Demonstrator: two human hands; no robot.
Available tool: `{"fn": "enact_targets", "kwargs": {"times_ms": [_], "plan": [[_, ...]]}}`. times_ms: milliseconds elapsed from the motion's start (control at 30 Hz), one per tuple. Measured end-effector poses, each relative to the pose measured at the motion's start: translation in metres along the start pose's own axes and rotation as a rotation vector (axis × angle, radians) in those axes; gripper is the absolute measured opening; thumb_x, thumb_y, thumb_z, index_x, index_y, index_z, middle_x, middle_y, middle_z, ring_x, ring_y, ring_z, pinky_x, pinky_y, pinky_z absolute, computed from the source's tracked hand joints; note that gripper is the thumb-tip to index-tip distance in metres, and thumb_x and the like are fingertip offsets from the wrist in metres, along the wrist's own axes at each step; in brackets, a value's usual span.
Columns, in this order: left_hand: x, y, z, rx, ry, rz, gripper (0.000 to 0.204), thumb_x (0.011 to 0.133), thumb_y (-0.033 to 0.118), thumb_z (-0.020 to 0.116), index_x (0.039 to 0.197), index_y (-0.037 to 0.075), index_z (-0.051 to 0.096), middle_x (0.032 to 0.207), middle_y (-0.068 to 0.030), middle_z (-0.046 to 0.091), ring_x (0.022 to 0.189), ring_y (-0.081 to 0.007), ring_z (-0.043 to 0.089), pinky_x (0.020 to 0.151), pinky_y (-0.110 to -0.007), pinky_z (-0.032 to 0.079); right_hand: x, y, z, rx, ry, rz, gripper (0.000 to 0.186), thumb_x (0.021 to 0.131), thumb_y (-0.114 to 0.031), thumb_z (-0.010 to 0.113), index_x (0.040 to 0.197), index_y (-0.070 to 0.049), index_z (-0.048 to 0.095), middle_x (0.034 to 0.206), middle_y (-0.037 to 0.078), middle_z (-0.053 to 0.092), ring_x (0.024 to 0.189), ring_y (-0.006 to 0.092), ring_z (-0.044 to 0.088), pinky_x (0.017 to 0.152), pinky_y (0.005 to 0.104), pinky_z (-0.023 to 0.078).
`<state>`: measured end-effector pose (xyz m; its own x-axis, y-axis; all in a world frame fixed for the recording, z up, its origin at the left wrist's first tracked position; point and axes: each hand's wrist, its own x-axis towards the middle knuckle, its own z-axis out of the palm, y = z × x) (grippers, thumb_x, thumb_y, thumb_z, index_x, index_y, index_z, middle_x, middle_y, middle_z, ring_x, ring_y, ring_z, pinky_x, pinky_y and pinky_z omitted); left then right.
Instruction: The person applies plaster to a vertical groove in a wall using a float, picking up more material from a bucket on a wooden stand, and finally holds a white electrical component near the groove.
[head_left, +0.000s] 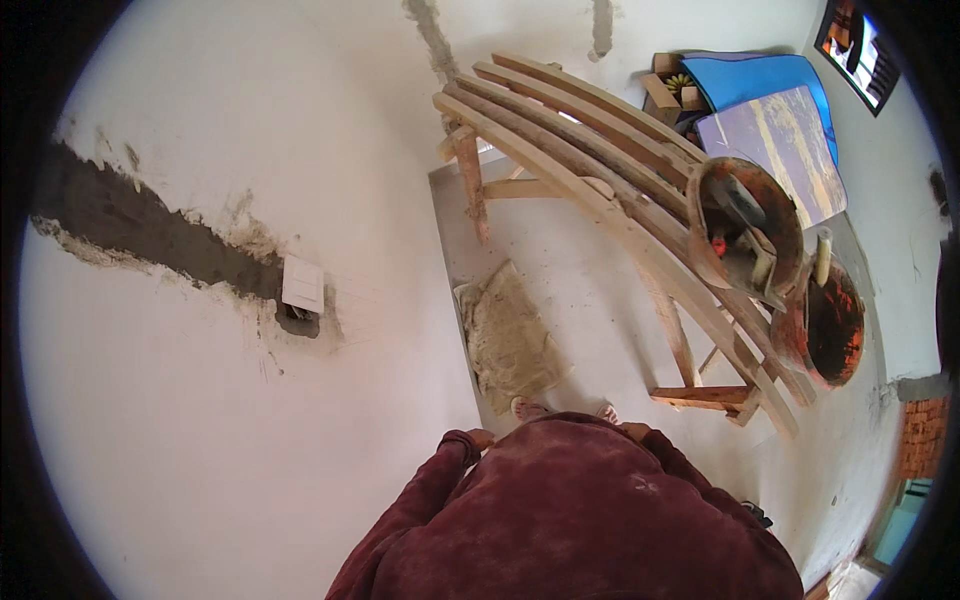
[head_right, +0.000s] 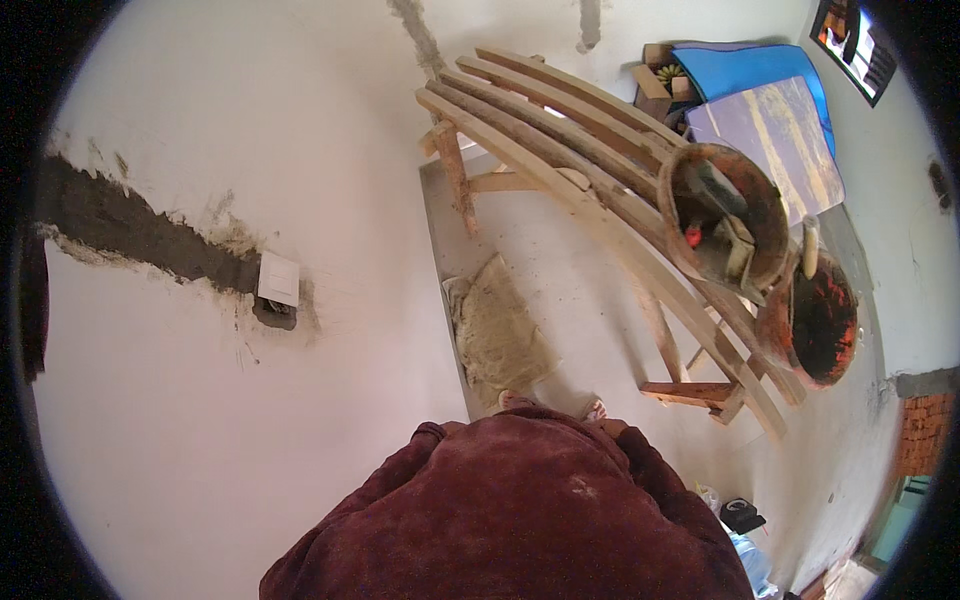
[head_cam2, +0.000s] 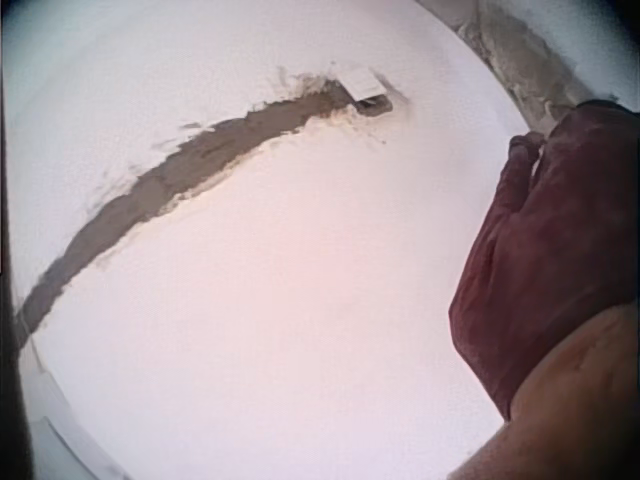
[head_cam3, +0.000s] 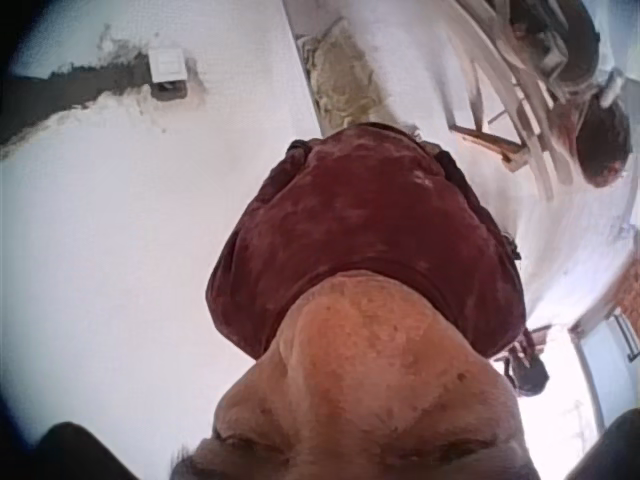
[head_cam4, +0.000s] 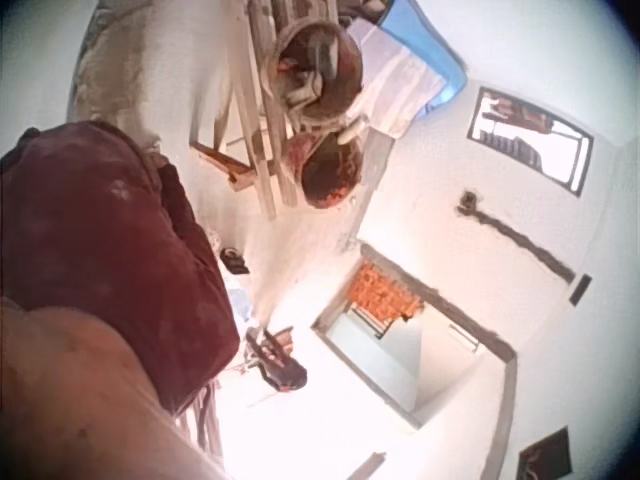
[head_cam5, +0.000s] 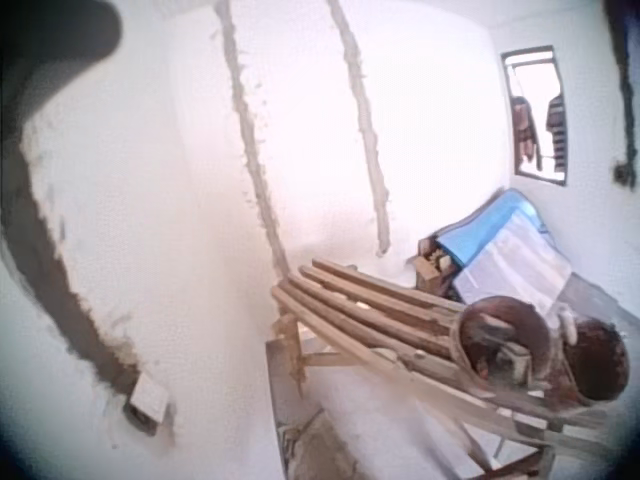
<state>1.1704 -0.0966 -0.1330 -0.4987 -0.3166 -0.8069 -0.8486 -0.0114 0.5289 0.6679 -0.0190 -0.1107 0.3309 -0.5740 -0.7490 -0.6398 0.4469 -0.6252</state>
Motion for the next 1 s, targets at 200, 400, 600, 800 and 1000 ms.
{"fn": "enact_targets", "kwargs": {"times_ms": [200,400,600,800,1000], "plan": [[0.01,0.121,-0.048,0.547,0.288,0.266,0.039,0.09,0.028,0.057,0.123,0.007,0.063,0.126,-0.0184,0.062,0.115,-0.0347,0.059,0.1,-0.043,0.045,-0.002,0.142,0.052,0.123,0.071,-0.291,0.045,0.099,-0.033,0.05,0.137,-0.01,0.058,0.136,0.01,0.061,0.126,0.0235,0.055,0.108,0.036,0.04],[-0.042,0.236,-0.068,-0.342,0.429,0.317,0.046,0.086,0.034,0.059,0.122,0.005,0.064,0.115,-0.0199,0.068,0.106,-0.0332,0.064,0.093,-0.039,0.047,-0.05,0.062,0.027,0.129,0.007,-0.274,0.049,0.098,-0.028,0.055,0.141,-0.005,0.051,0.143,0.015,0.054,0.13,0.0276,0.051,0.111,0.0367,0.037],[-0.017,0.118,-0.029,0.098,0.284,0.13,0.054,0.091,0.046,0.054,0.125,0.006,0.064,0.121,-0.0177,0.067,0.116,-0.0331,0.06,0.1,-0.042,0.045,-0.002,0.108,0.043,0.166,-0.068,-0.325,0.046,0.096,-0.038,0.049,0.129,-0.008,0.063,0.127,0.018,0.064,0.119,0.0304,0.059,0.105,0.0409,0.042],[0.044,-0.016,-0.017,0.179,0.127,0.07,0.055,0.09,0.044,0.055,0.125,0.003,0.064,0.115,-0.0181,0.069,0.109,-0.0328,0.064,0.097,-0.042,0.048,-0.198,-0.193,-0.115,-0.194,0.479,-0.633,0.035,0.092,-0.013,0.059,0.125,-0.002,0.061,0.112,0.017,0.067,0.103,0.031,0.064,0.09,0.0391,0.05],[0.098,-0.036,-0.052,0.064,0.278,0.078,0.055,0.088,0.04,0.055,0.124,0.0,0.064,0.105,-0.018,0.071,0.097,-0.0315,0.068,0.089,-0.042,0.051,-0.377,-0.343,-0.226,-0.308,1.047,-0.294,0.029,0.088,-0.01,0.061,0.116,-0.005,0.068,0.092,0.011,0.07,0.087,0.0267,0.067,0.08,0.039,0.052]]}}
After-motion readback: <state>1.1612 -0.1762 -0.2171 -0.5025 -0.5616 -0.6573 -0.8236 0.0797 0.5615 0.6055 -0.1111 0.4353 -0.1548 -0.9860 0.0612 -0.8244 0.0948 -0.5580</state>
